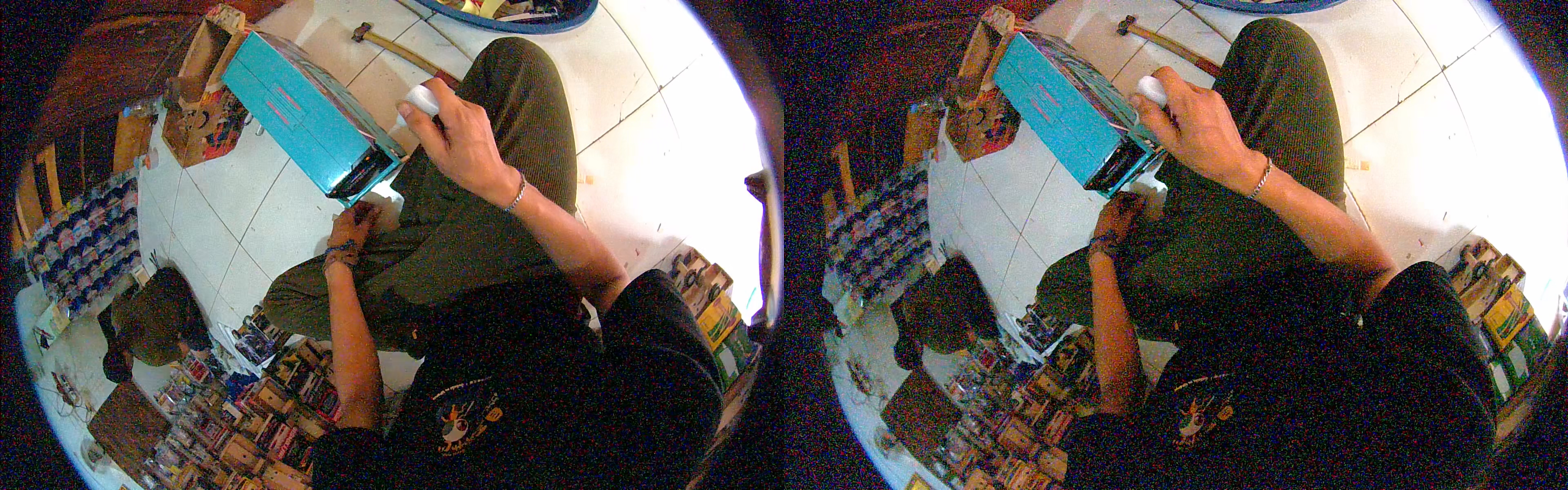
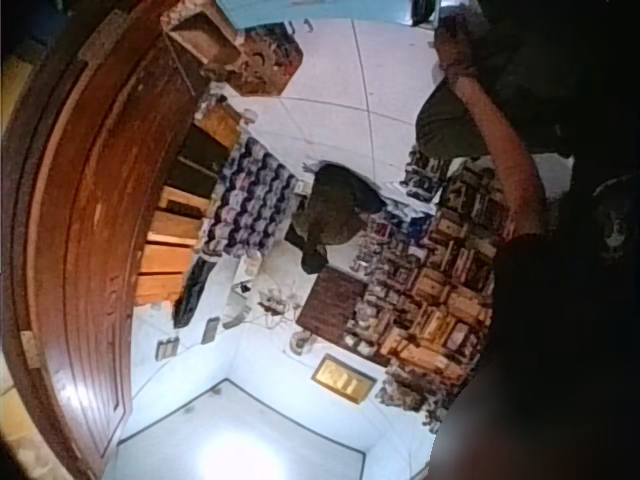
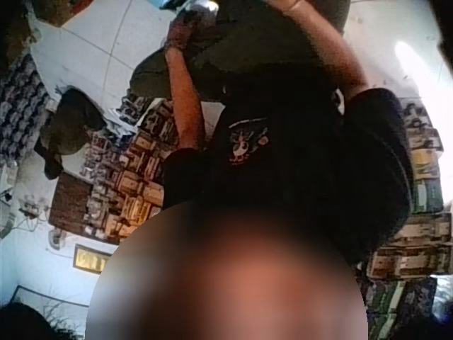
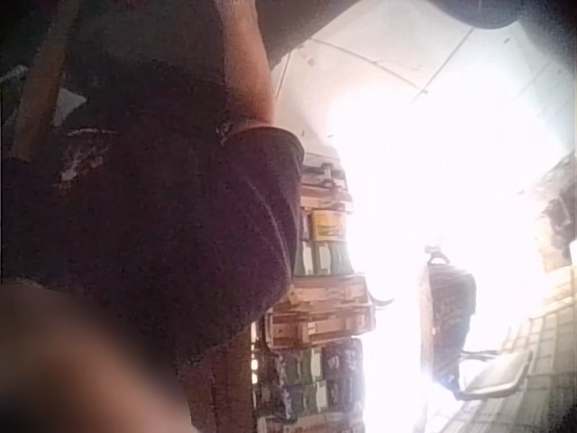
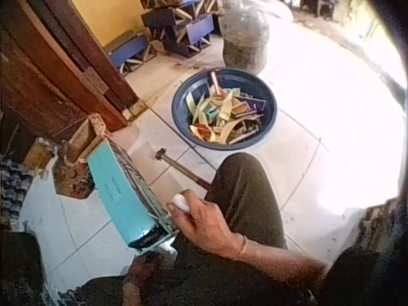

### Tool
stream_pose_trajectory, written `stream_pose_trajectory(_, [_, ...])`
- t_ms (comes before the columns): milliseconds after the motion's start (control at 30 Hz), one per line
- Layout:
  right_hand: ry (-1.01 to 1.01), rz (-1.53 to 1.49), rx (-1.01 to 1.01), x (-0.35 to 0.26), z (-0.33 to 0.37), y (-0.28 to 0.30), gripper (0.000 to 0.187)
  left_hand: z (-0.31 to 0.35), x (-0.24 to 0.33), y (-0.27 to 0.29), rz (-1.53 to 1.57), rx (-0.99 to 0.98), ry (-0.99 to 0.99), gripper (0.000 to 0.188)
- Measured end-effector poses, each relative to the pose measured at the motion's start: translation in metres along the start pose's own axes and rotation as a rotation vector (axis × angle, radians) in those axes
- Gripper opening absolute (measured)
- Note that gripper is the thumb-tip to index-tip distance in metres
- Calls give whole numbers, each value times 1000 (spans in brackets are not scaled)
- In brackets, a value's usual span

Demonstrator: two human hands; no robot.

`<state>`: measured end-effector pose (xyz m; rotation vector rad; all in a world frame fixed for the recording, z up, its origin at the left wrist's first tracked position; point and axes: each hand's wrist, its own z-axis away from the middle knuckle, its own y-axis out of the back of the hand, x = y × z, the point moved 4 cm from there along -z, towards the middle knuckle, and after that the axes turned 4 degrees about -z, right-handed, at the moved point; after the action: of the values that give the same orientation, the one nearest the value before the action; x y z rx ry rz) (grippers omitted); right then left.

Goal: The person assembles a wooden toy bus by cutting a cardboard box with a utility knife, hammering nails into the wooden body, and applying glue to the edges. The person then places the assembled bus on the floor.

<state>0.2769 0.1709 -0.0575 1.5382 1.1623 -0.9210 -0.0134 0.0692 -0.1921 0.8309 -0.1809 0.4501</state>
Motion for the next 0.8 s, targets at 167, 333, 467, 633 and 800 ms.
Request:
stream_pose_trajectory(167, [40,11,-9,3,2,0,26,3,9,4,-38,62,-120,42])
stream_pose_trajectory(333, [-25,-25,17,3,9,8,25,5,10,5,-9,57,-119,40])
stream_pose_trajectory(467, [-54,-40,82,5,9,14,26,2,10,5,-26,56,-142,39])
stream_pose_trajectory(633, [-115,-10,85,19,13,21,27,2,7,3,4,44,-128,38])
stream_pose_trajectory(800, [-141,-7,70,26,19,19,27,-1,0,-1,-7,22,-166,37])
